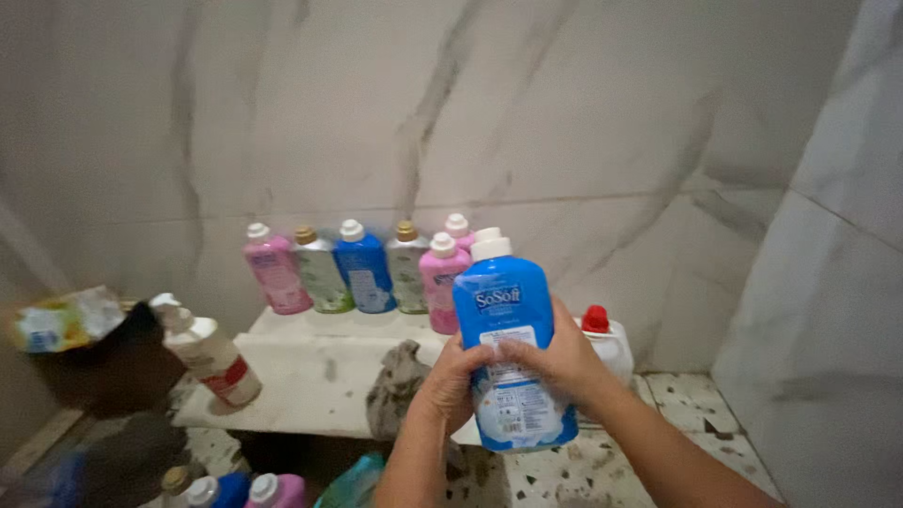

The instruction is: The person organizes a bathroom counter by wiping several bottles of cleaning products and toiletries with a cloth, then rearranging them on a small shelf. They also handle a plastic scoop and a mop handle, and place a small item into a wall-mounted organizer.

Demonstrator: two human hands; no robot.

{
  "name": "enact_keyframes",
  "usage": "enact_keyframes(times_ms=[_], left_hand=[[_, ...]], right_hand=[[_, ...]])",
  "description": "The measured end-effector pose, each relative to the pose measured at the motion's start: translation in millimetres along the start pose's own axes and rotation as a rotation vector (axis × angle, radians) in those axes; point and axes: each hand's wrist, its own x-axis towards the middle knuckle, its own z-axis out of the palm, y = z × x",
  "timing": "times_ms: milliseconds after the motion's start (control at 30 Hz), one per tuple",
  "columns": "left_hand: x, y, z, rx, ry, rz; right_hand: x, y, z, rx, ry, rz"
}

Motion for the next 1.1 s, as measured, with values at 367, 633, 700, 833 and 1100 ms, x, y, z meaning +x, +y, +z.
enact_keyframes(times_ms=[367, 633, 700, 833, 1100], left_hand=[[11.9, 99.5, 23.0, 0.904, 0.913, 0.552], [-35.1, 144.3, -41.9, 0.391, 0.427, 0.288], [-54.1, 154.0, -48.9, 0.302, 0.308, 0.257], [-80.8, 168.3, -52.3, -0.114, 0.139, 0.197], [-81.3, 174.2, -84.0, -0.004, 0.407, 0.168]], right_hand=[[-11.8, -64.8, 57.4, -0.484, 0.023, -0.071], [-13.1, -79.2, 87.1, -0.092, -0.199, -0.167], [-12.7, -83.6, 95.5, -0.075, -0.241, -0.230], [1.2, -94.7, 113.2, 0.211, -0.297, 0.221], [46.6, -105.2, 160.0, 0.004, -0.256, -0.040]])
